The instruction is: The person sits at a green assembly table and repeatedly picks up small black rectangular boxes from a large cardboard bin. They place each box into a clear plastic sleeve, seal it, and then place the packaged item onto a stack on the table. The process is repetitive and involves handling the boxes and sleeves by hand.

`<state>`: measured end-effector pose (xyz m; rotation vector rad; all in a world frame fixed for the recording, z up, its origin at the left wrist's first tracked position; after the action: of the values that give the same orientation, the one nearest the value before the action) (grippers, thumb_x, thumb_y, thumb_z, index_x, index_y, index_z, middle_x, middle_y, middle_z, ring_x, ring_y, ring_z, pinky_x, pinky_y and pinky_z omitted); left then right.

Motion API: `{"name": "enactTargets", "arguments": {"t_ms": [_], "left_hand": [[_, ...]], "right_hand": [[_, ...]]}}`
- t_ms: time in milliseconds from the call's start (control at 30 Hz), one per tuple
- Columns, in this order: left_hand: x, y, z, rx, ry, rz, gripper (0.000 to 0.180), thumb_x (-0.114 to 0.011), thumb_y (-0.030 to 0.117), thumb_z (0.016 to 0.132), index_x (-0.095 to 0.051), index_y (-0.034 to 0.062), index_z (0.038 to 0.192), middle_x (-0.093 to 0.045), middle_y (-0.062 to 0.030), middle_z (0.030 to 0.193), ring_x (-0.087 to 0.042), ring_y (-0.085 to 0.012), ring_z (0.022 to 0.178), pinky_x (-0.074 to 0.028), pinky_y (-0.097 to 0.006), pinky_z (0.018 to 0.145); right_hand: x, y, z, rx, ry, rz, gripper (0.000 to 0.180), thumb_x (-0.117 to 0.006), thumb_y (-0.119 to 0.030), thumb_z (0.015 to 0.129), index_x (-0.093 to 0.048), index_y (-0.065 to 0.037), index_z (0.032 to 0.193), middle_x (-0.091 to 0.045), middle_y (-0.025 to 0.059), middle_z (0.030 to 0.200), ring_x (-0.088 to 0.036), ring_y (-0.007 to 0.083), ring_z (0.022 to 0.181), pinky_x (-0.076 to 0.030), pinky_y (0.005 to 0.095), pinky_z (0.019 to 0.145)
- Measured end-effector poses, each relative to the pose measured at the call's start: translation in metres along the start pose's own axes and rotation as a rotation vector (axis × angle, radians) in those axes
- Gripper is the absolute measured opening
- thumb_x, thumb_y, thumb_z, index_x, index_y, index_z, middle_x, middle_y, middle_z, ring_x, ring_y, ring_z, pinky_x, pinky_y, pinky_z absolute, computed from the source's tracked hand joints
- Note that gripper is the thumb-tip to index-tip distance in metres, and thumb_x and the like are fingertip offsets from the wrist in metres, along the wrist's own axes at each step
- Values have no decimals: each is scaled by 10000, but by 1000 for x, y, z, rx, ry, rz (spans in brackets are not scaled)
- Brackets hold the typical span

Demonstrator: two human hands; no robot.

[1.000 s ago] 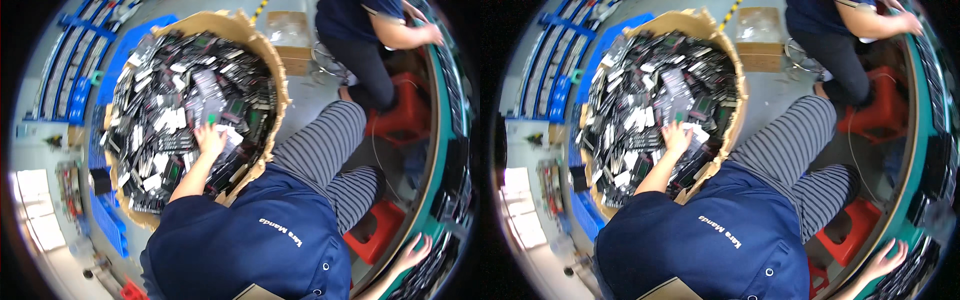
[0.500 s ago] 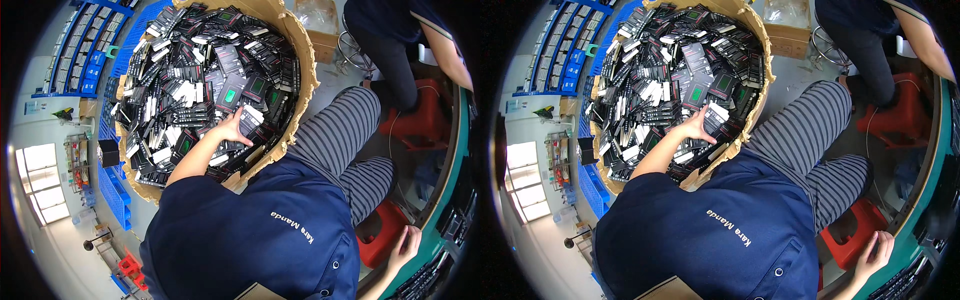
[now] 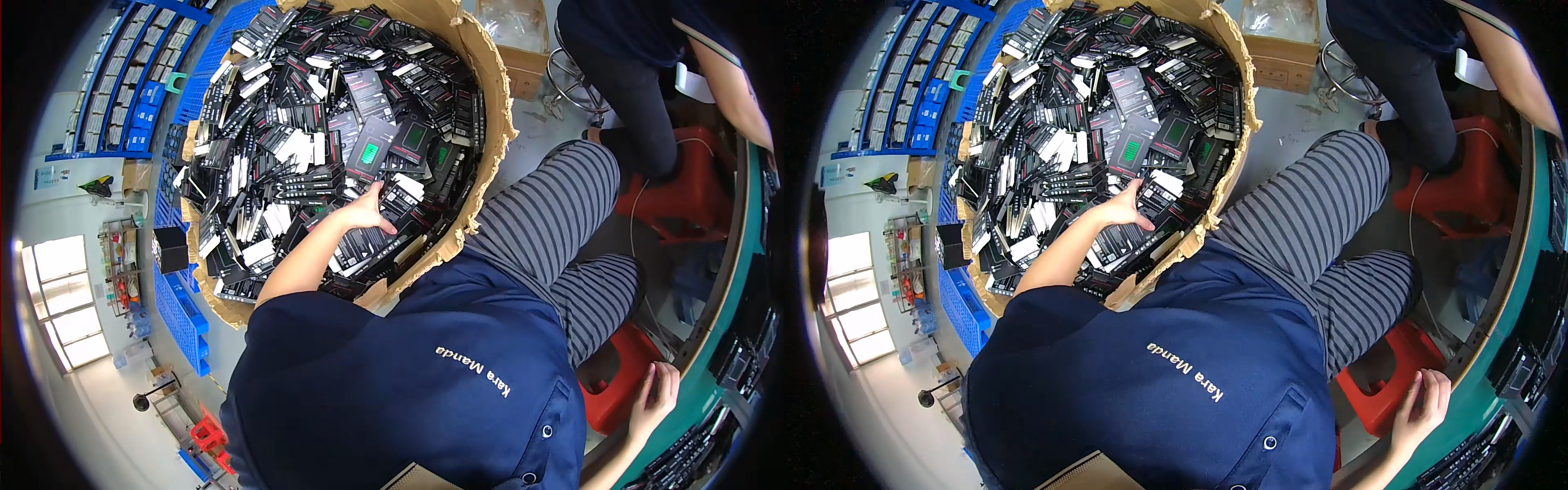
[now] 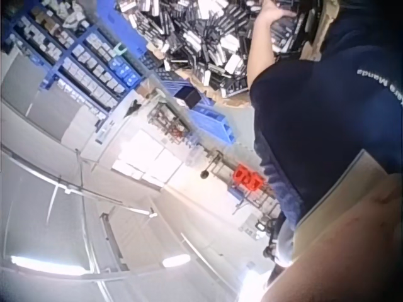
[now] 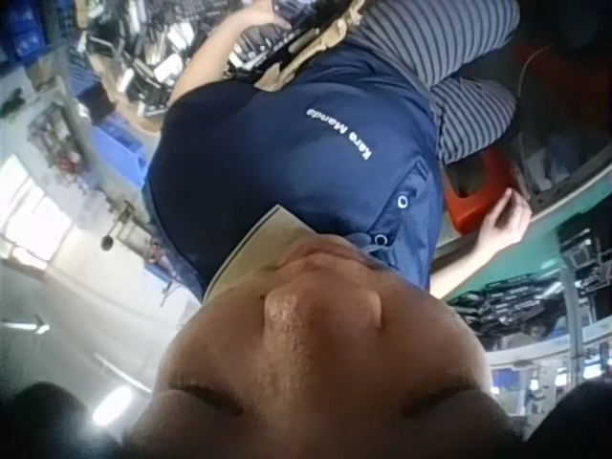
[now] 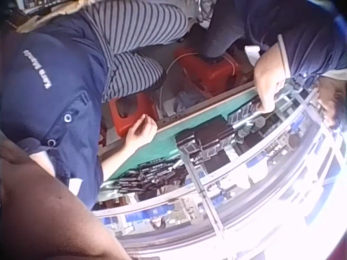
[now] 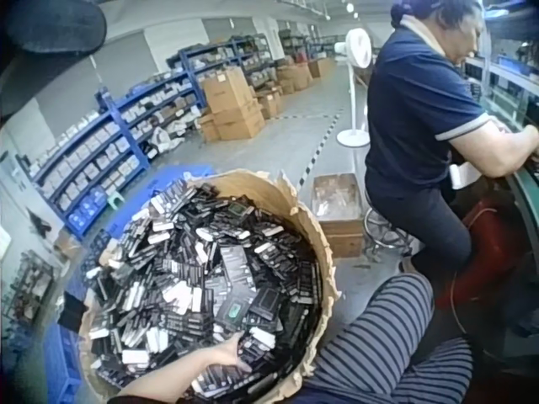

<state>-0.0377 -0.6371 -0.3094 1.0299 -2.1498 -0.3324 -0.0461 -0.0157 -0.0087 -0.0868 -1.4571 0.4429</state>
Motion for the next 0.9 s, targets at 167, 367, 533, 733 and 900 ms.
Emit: {"name": "enactTargets", "arguments": {"t_ms": [167,367,533,733,900], "left_hand": [[0,6,0,-48,115,-145,1267,-958,263,525,-191,-92,1468,-379,-293,1453,-390,-352,1374,-325,-372,1146],[-11,8,-6,-4,-30,-55,1416,-959,366,476,-116,-70,1527,-272,-307,1533,-281,-371,1447,-256,-394,1192],[-4,-5,16,73,64,-50,1326,-956,349,476,-220,-66,1499,-376,-283,1478,-361,-346,1402,-322,-385,1155],[-12,11,14,-109,135,-240,1069,-963,275,500,-415,-62,1354,-581,-211,1278,-562,-292,1206,-415,-332,1059],[-7,6,17,-57,248,-23,1068,-938,319,500,-416,-72,1345,-605,-254,1247,-592,-348,1174,-448,-368,1031]], "right_hand": [[1,-3,4,-36,-2,43,72,-624,26,890,-622,39,961,-626,160,939,-610,312,882,-494,395,804],[-3,-6,3,-33,-32,40,71,-619,32,891,-618,37,962,-627,156,943,-607,309,887,-493,389,806],[-2,-6,5,-48,-41,50,74,-618,33,890,-623,39,963,-630,160,951,-610,313,901,-493,390,813],[-5,-9,6,-73,-64,33,81,-622,33,884,-633,46,963,-633,164,964,-614,317,915,-494,394,826],[-6,-10,8,-60,-73,46,91,-623,41,878,-633,49,968,-632,169,969,-615,321,925,-497,394,841]]}}
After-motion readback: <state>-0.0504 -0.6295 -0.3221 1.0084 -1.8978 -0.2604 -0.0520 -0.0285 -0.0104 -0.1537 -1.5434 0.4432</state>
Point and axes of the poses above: each hand's wrist, its own z-axis towards the middle knuckle, its own x-axis out of the back of the hand, y = z × x, the point moved 10 cm from there along z, towards the middle knuckle
